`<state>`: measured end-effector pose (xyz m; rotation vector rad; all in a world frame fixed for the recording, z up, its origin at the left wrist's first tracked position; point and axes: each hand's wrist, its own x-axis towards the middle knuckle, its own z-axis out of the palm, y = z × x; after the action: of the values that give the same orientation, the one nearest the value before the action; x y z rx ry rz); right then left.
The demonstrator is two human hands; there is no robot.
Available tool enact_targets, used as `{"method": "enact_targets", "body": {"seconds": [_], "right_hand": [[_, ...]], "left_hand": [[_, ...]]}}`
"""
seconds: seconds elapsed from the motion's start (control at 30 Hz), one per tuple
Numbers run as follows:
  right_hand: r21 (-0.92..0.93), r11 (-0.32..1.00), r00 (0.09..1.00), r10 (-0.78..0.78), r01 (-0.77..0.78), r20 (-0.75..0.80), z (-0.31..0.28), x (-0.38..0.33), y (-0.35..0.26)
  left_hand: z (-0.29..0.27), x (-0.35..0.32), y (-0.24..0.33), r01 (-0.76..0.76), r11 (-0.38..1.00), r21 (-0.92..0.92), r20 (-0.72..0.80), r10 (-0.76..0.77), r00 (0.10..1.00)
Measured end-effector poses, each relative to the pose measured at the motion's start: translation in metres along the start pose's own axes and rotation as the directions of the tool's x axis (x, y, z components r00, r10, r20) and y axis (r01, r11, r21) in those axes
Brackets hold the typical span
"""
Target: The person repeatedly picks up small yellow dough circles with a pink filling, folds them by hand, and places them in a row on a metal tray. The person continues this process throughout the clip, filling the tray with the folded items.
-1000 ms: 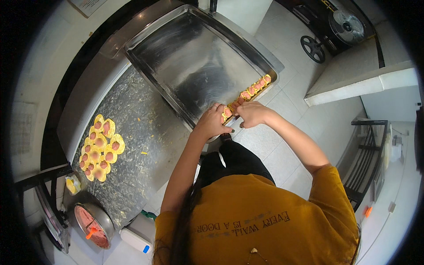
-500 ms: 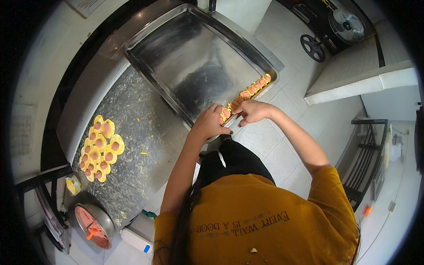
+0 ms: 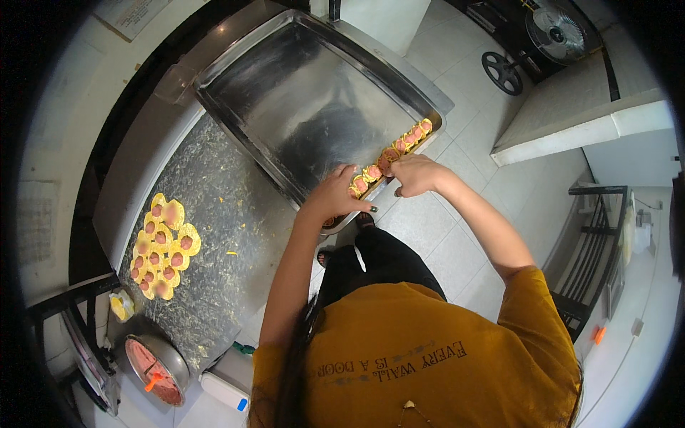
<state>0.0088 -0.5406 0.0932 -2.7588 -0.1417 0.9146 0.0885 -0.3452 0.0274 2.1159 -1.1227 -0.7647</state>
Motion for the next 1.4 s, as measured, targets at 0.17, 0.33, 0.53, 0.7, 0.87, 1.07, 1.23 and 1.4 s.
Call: {"method": "enact_targets", "body": {"seconds": [0.17,0.33,0.53,0.7,0.87,1.07,1.23,1.4], "right_hand": [[0.039,0.998,0.998,-0.054,0.053,0.023,0.010,0.013,0.006],[0.225,0.972,0.993,-0.090,0.070,0.080,0.011,0.015,0.009],[0.309,0.943,0.989,-0.141,0.122,0.041,0.002,0.007,0.018],[0.285,0.955,0.996,-0.091,0.079,0.027,-0.003,0.001,0.029],[0.372,0.927,0.997,-0.057,0.034,0.053,0.001,-0.001,0.033],[0.150,0.989,1.000,-0.004,0.002,0.012,-0.010,-0.004,0.028],[0.078,0.997,1.000,0.017,-0.016,-0.007,-0.011,-0.002,0.027],[0.166,0.984,0.998,-0.063,0.063,-0.007,0.012,0.017,0.044]], "left_hand": [[0.008,0.021,0.003,-0.043,0.998,-0.037,0.071,0.045,0.996],[0.005,0.020,0.001,0.010,0.999,-0.038,0.084,-0.007,0.996],[0.009,0.024,0.000,-0.050,0.999,-0.011,0.026,0.051,0.998],[0.006,0.032,0.008,-0.105,0.994,0.002,0.083,0.104,0.991],[0.004,0.034,0.008,-0.064,0.998,0.026,0.149,0.060,0.987],[0.003,0.037,0.006,-0.018,0.999,0.037,0.099,0.014,0.995],[0.010,0.052,0.001,-0.096,0.995,-0.031,0.101,0.098,0.990],[0.012,0.058,0.005,-0.075,0.995,-0.070,0.140,0.084,0.987]]}}
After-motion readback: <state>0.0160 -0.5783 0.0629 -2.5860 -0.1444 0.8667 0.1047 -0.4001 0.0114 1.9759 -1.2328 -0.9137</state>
